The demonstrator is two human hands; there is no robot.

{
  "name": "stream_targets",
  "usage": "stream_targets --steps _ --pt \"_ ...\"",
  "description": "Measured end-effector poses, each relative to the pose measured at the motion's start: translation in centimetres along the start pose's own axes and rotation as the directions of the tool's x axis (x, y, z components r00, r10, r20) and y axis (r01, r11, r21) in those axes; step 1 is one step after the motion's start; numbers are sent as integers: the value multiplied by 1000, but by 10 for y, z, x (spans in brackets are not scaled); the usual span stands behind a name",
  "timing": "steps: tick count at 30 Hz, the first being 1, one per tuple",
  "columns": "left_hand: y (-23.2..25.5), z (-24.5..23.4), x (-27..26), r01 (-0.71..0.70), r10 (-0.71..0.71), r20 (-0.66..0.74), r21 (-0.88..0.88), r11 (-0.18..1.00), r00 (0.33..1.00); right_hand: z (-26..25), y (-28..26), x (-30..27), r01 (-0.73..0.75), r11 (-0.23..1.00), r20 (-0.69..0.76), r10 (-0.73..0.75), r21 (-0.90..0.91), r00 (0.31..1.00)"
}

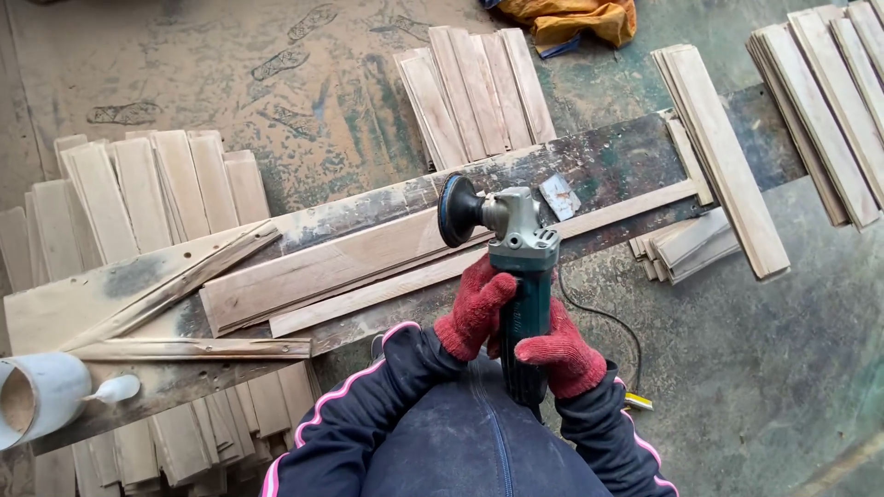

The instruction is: Sanding wooden planks using an angle grinder with a sanding disc attachment.

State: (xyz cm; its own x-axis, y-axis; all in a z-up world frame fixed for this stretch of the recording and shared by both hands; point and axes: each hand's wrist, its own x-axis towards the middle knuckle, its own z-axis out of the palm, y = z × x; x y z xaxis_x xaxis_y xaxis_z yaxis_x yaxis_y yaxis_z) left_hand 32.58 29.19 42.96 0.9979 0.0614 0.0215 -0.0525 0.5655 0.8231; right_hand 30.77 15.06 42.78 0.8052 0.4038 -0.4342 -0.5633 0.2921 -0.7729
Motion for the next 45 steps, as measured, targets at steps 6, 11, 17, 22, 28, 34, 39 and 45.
stream_targets --steps 6,11,17,22,28,34,39,45 --pt "-24 6 -10 74 -72 24 -110 991 997 -18 -17 -6 -42 977 69 57 -207 996" --pt "-49 -2 -6 95 -66 138 -218 971 988 -36 -2 1 -100 982 23 105 -160 994" --pt "-52 9 -17 8 -5 25 -119 993 1000 -21 -34 -2 -23 938 -32 12 -346 999" --pt "-51 10 -15 -10 23 -104 120 993 994 -15 -34 10 24 878 -27 -42 -479 999" --pt "-87 -40 -28 35 -16 -169 108 994 986 -9 -35 16 7 873 11 -2 -488 1000" --pt "-78 -41 -18 211 -261 -78 -394 894 962 -5 -39 16 30 833 38 -12 -553 999" --pt "-61 -21 -17 220 -171 141 -546 808 975 -1 -45 9 -4 819 -21 -10 -574 1000" --pt "-38 19 -1 222 -205 -108 183 958 973 -32 -36 31 27 891 64 2 -453 998"
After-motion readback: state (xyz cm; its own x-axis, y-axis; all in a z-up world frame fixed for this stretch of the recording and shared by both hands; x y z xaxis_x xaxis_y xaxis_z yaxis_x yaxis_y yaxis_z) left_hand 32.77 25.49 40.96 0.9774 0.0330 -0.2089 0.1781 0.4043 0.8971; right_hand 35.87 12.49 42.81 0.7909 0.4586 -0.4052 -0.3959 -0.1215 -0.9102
